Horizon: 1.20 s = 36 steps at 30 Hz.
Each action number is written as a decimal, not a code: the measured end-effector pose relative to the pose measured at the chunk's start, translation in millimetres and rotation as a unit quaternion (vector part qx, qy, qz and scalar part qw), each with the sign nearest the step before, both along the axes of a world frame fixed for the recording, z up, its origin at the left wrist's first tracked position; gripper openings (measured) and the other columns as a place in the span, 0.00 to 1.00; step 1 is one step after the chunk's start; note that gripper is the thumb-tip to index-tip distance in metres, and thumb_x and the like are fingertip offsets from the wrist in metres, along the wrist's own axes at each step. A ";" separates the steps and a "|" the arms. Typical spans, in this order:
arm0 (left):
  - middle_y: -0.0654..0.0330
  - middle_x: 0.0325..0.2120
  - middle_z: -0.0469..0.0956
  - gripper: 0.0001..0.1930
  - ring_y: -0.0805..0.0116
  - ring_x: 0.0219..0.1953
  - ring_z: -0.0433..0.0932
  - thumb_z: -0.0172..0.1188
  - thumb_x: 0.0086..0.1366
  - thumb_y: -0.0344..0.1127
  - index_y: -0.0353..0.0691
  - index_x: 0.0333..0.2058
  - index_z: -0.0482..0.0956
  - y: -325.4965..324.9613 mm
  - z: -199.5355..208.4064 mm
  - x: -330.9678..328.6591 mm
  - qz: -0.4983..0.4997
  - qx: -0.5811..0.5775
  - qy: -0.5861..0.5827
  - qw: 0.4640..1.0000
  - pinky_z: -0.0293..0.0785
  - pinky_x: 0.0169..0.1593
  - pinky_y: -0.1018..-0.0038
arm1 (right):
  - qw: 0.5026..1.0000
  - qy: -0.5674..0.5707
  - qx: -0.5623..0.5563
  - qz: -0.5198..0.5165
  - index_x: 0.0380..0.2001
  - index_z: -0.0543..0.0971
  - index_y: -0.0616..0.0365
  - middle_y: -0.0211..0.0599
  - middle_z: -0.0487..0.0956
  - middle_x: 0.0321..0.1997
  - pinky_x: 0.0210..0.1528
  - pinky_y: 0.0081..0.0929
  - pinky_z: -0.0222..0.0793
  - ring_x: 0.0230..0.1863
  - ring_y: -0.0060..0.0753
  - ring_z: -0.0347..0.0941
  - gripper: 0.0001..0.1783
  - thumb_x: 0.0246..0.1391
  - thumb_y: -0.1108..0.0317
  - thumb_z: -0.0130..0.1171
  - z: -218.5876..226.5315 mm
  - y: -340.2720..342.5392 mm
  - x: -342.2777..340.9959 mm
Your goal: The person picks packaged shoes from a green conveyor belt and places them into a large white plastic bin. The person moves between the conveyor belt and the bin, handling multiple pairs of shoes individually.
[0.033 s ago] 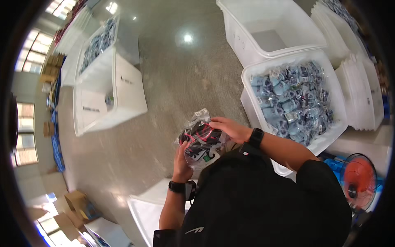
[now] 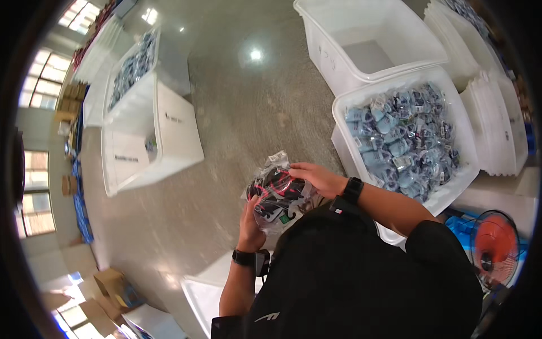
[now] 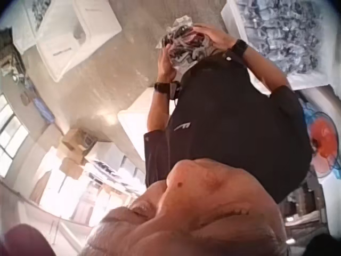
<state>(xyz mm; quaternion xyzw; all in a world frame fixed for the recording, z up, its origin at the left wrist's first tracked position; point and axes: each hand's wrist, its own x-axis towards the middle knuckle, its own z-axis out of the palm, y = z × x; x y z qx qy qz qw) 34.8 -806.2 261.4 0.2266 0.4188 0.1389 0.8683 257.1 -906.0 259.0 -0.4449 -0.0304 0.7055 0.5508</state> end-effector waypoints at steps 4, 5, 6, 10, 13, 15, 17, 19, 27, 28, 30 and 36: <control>0.56 0.51 0.75 0.21 0.61 0.52 0.75 0.44 0.71 0.46 0.38 0.56 0.69 102.9 -24.8 84.2 -0.059 0.006 0.017 0.998 0.71 0.56 0.63 | 0.998 0.026 0.033 -0.050 0.60 0.64 0.65 0.34 0.75 0.52 0.51 0.23 0.71 0.52 0.23 0.72 0.30 0.61 0.57 0.54 -46.0 76.1 80.0; 0.56 0.51 0.75 0.21 0.61 0.52 0.75 0.44 0.71 0.46 0.39 0.56 0.69 129.6 -32.9 106.8 -0.068 0.011 0.019 0.997 0.71 0.56 0.63 | 0.998 0.026 0.017 -0.050 0.60 0.63 0.66 0.35 0.75 0.53 0.51 0.24 0.71 0.53 0.23 0.72 0.32 0.60 0.56 0.55 -51.5 102.5 100.2; 0.56 0.50 0.75 0.21 0.62 0.51 0.75 0.46 0.71 0.46 0.39 0.56 0.68 153.8 -38.1 130.2 -0.066 0.011 0.020 0.998 0.71 0.55 0.64 | 0.998 0.026 -0.002 -0.052 0.60 0.63 0.67 0.36 0.75 0.54 0.52 0.24 0.70 0.53 0.23 0.71 0.33 0.60 0.56 0.56 -53.5 126.9 121.0; 0.57 0.51 0.74 0.22 0.63 0.52 0.74 0.48 0.70 0.45 0.39 0.57 0.66 246.8 -34.3 227.4 -0.061 0.001 0.041 0.997 0.71 0.54 0.67 | 0.996 -0.087 0.016 0.025 0.62 0.59 0.70 0.40 0.73 0.57 0.56 0.27 0.66 0.58 0.29 0.68 0.42 0.55 0.50 0.61 -77.7 226.2 211.4; 0.56 0.53 0.72 0.23 0.63 0.55 0.72 0.46 0.71 0.45 0.38 0.59 0.64 316.1 -19.6 289.7 -0.036 0.026 0.003 0.999 0.71 0.55 0.68 | 0.987 -0.140 -0.075 0.015 0.57 0.67 0.69 0.41 0.76 0.51 0.50 0.27 0.69 0.51 0.34 0.72 0.40 0.49 0.51 0.65 -53.9 302.3 265.1; 0.56 0.53 0.72 0.23 0.64 0.54 0.73 0.46 0.72 0.45 0.38 0.59 0.64 360.1 0.4 335.6 -0.039 0.062 -0.019 0.997 0.71 0.54 0.68 | 0.993 -0.099 -0.070 0.008 0.53 0.71 0.66 0.39 0.77 0.47 0.44 0.28 0.71 0.45 0.31 0.74 0.34 0.49 0.54 0.64 -48.7 347.3 314.7; 0.57 0.52 0.73 0.24 0.65 0.52 0.74 0.46 0.72 0.46 0.37 0.59 0.64 406.8 1.3 372.3 -0.036 0.105 -0.006 0.994 0.72 0.52 0.69 | 0.996 -0.059 -0.066 -0.023 0.44 0.78 0.59 0.32 0.80 0.36 0.31 0.28 0.72 0.33 0.23 0.76 0.21 0.49 0.58 0.62 -33.5 395.5 368.5; 0.58 0.46 0.76 0.24 0.69 0.45 0.76 0.47 0.71 0.46 0.35 0.58 0.65 457.7 -9.7 386.7 -0.016 0.130 0.055 0.990 0.73 0.47 0.71 | 0.998 0.002 -0.059 0.003 0.43 0.77 0.57 0.28 0.81 0.37 0.34 0.25 0.75 0.33 0.22 0.77 0.17 0.51 0.60 0.60 -15.5 452.0 419.9; 0.57 0.30 0.78 0.18 0.72 0.26 0.77 0.56 0.66 0.38 0.30 0.49 0.72 717.9 -132.9 515.9 -0.076 0.225 0.255 0.937 0.74 0.28 0.78 | 0.977 0.015 -0.151 -0.148 0.36 0.80 0.55 0.30 0.82 0.34 0.33 0.29 0.76 0.32 0.26 0.78 0.10 0.54 0.64 0.57 -70.6 614.0 629.7; 0.57 0.30 0.78 0.18 0.73 0.26 0.77 0.57 0.66 0.37 0.30 0.49 0.72 743.2 -135.1 543.2 -0.088 0.239 0.264 0.930 0.73 0.28 0.78 | 0.972 -0.026 -0.140 -0.185 0.37 0.80 0.56 0.31 0.82 0.35 0.33 0.29 0.76 0.32 0.27 0.79 0.11 0.54 0.64 0.56 -76.0 618.5 653.3; 0.58 0.30 0.78 0.19 0.74 0.26 0.77 0.58 0.65 0.37 0.29 0.49 0.73 808.7 -127.4 610.6 -0.113 0.234 0.266 0.928 0.73 0.29 0.79 | 0.959 -0.078 -0.071 -0.261 0.38 0.80 0.57 0.33 0.82 0.35 0.35 0.30 0.77 0.33 0.28 0.79 0.12 0.54 0.64 0.56 -83.7 642.3 714.2; 0.59 0.29 0.78 0.18 0.73 0.25 0.77 0.58 0.65 0.37 0.32 0.49 0.72 972.9 -138.1 785.0 -0.268 0.292 0.226 0.890 0.74 0.27 0.79 | 0.899 0.007 -0.033 -0.436 0.38 0.79 0.55 0.34 0.82 0.36 0.41 0.35 0.77 0.36 0.30 0.80 0.11 0.54 0.64 0.54 -103.0 688.0 864.1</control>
